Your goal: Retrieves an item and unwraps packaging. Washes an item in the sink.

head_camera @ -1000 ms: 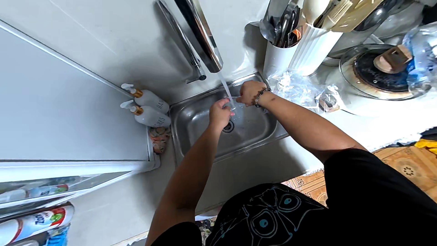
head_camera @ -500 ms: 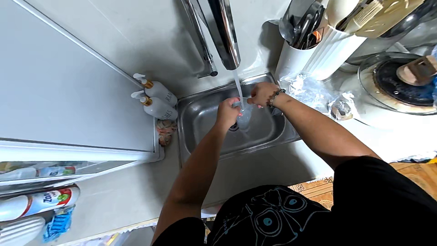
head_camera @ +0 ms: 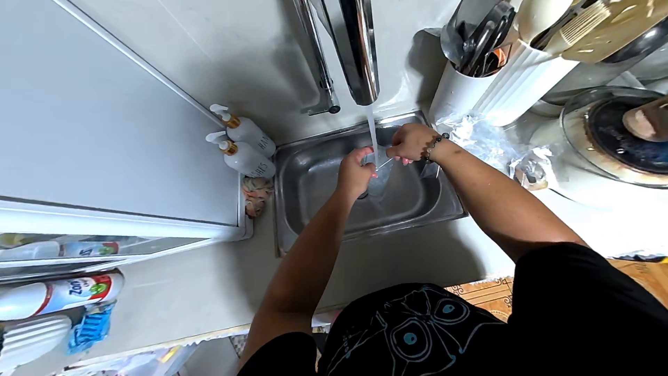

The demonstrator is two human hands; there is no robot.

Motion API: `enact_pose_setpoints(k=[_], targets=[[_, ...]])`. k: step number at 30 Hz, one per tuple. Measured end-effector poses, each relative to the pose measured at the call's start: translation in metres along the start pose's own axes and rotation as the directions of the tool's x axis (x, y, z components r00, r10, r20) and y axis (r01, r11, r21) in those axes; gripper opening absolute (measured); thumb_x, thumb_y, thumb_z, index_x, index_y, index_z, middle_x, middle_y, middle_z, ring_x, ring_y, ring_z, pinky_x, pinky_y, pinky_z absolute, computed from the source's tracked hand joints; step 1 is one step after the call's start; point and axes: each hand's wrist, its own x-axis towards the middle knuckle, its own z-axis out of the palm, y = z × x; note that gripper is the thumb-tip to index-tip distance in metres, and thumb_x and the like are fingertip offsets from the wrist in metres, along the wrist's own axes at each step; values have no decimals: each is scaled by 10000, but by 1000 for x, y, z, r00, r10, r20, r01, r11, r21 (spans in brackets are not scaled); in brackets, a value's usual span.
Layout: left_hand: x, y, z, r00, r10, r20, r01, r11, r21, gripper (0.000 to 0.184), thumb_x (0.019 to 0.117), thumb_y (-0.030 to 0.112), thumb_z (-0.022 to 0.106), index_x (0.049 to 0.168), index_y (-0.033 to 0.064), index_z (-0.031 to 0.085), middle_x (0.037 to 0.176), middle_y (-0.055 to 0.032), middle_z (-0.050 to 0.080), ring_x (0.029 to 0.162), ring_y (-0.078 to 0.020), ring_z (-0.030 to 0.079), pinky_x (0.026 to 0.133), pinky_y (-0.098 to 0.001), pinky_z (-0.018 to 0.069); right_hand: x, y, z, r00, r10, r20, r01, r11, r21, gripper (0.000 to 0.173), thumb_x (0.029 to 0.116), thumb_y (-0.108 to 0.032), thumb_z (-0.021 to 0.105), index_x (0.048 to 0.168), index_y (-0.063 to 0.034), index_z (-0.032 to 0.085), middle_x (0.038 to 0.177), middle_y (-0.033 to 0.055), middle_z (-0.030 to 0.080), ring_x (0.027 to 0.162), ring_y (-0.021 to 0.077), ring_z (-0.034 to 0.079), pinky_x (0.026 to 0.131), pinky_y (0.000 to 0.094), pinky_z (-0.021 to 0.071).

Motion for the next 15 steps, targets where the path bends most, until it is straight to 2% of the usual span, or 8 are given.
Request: enact_pose_setpoints(k=[7, 15], targets=[[1, -2, 1, 1000, 9, -11, -10, 1000, -19, 401, 940, -35, 595, 1330, 46, 641, 1343, -125, 634, 817, -168, 709, 760, -356, 612, -1, 0, 0, 1000, -2, -11, 2, 1000, 21, 346, 976, -396, 661, 841, -90, 749, 689, 65, 697, 621, 212, 660, 674, 518, 540], [1, 1, -1, 1000, 0, -3, 0, 1000, -21, 399, 936, -47, 590, 1319, 50, 643, 1384, -110, 625, 835, -167, 717, 767, -352, 613, -3, 3, 2, 1000, -13, -22, 14, 1000, 24, 354, 976, -399, 654, 831, -89, 744, 674, 64, 685, 612, 213, 651, 662, 516, 533]])
